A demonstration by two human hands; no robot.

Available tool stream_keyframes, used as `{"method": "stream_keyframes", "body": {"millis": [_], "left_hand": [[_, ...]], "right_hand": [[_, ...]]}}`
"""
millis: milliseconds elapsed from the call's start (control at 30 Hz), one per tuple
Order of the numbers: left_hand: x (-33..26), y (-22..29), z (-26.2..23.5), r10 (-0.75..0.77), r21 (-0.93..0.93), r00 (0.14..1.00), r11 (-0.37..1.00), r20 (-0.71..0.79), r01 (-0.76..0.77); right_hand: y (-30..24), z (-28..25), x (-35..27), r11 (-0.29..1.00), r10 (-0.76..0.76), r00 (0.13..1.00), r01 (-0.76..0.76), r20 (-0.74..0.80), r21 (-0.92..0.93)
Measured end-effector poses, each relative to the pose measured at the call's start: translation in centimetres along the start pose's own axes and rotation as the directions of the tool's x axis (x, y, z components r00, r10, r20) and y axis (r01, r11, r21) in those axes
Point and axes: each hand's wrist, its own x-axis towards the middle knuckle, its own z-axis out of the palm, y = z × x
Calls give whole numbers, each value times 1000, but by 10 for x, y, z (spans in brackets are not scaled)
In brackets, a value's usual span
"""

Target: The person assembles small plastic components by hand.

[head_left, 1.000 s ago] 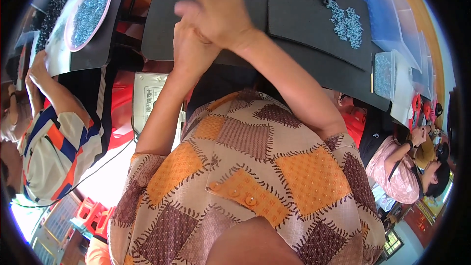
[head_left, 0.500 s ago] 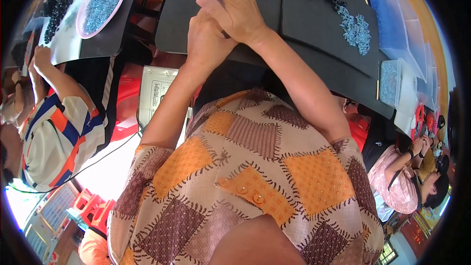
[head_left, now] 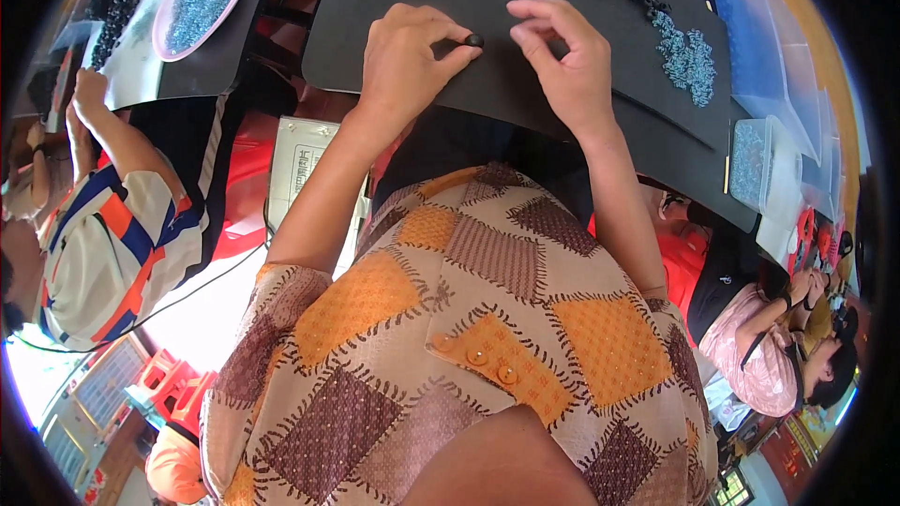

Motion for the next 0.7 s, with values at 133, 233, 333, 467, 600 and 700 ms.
{"method": "stream_keyframes", "body": {"millis": [133, 233, 333, 467, 600, 700], "left_hand": [[1, -1, -4, -38, -128, 999, 991, 26, 41], [7, 7, -12, -243, -467, 957, 836, 155, 288], [7, 16, -18, -340, -642, 865, 580, 370, 502], [4, 18, -13, -267, -805, 811, 166, 520, 570], [2, 16, -15, -221, -804, 791, 45, 570, 593], [6, 13, -22, -114, -791, 783, -74, 611, 607]], "right_hand": [[-2, 2, -8, 1000, -15, 996, 16, 82, -14], [-9, 5, -6, 997, -78, 990, 78, 115, 4], [-7, 9, -2, 977, -212, 973, 211, 91, 22], [-16, 6, 3, 972, -234, 971, 233, 41, 29], [-27, -5, 3, 985, -166, 982, 162, 88, 58], [-34, -13, 7, 984, -172, 976, 163, 133, 74]]}}
